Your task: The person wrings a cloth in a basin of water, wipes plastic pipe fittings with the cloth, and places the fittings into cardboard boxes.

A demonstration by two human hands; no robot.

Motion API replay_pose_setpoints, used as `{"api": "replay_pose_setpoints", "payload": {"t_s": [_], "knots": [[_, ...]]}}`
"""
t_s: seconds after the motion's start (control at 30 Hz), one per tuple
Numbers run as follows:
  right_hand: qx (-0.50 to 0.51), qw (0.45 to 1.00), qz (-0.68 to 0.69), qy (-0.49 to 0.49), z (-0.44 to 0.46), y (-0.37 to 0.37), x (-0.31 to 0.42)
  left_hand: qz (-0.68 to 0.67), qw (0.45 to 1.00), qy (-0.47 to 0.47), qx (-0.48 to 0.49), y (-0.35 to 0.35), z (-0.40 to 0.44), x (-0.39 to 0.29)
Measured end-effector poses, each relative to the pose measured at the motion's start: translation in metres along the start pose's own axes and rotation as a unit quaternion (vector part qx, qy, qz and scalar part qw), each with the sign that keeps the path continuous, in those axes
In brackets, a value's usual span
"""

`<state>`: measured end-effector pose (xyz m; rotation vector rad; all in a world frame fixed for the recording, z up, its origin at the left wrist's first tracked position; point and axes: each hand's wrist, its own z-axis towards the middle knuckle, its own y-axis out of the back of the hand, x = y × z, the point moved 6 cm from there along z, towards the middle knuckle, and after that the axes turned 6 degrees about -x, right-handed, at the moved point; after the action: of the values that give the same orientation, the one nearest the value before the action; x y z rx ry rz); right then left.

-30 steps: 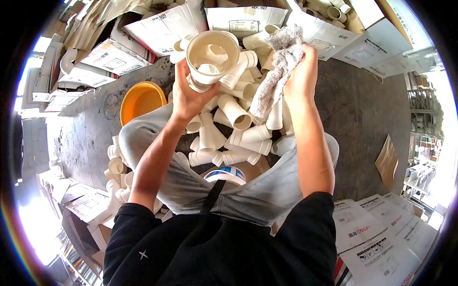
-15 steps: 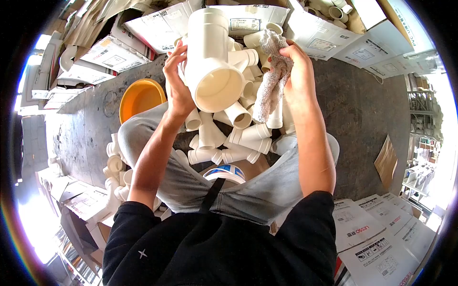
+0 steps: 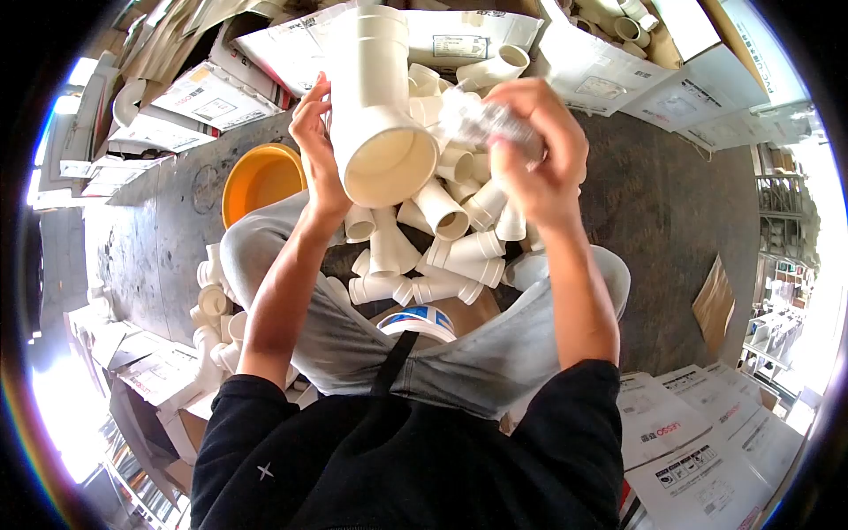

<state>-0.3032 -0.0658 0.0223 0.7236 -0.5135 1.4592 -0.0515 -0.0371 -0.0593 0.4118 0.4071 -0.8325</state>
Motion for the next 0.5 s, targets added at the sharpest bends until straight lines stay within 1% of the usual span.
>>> {"api": "replay_pose_setpoints", "payload": {"t_s": [0.03, 0.07, 0.1, 0.13, 0.17, 0.23, 0.3, 0.37, 0.43, 0.47, 0.5], "knots": [[0.040, 0.988, -0.071, 0.133, 0.002, -0.009, 0.021, 0.006, 1.000, 0.011, -0.004, -0.001, 0.000, 0.001], [0.051, 0.983, -0.112, 0.136, -0.003, -0.015, 0.030, 0.011, 1.000, 0.023, -0.007, -0.001, 0.001, 0.002], [0.061, 0.971, -0.151, 0.174, -0.007, -0.024, 0.038, 0.045, 0.999, 0.010, 0.003, 0.000, 0.003, 0.001], [0.078, 0.937, -0.241, 0.239, -0.013, -0.034, 0.042, 0.079, 0.997, -0.002, 0.014, 0.001, 0.007, -0.002], [0.093, 0.891, -0.327, 0.301, -0.020, -0.043, 0.043, 0.112, 0.993, -0.014, 0.024, 0.001, 0.010, -0.003], [0.121, 0.869, -0.379, 0.294, -0.034, -0.060, 0.029, 0.146, 0.989, -0.025, 0.019, 0.000, 0.007, 0.003], [0.201, 0.860, -0.415, 0.219, -0.039, -0.072, 0.017, 0.164, 0.985, -0.041, 0.023, -0.001, 0.006, 0.006], [0.221, 0.889, -0.378, 0.134, -0.047, -0.079, 0.013, 0.170, 0.983, -0.067, 0.026, -0.003, 0.006, 0.003], [0.239, 0.928, -0.282, 0.041, -0.053, -0.085, 0.013, 0.188, 0.978, -0.075, 0.040, -0.003, 0.005, 0.003], [0.241, 0.949, -0.196, -0.058, -0.052, -0.083, 0.009, 0.203, 0.975, -0.071, 0.052, -0.003, 0.003, 0.005], [0.239, 0.952, -0.108, -0.158, -0.051, -0.081, 0.007, 0.218, 0.972, -0.066, 0.066, -0.005, 0.001, 0.007]]}}
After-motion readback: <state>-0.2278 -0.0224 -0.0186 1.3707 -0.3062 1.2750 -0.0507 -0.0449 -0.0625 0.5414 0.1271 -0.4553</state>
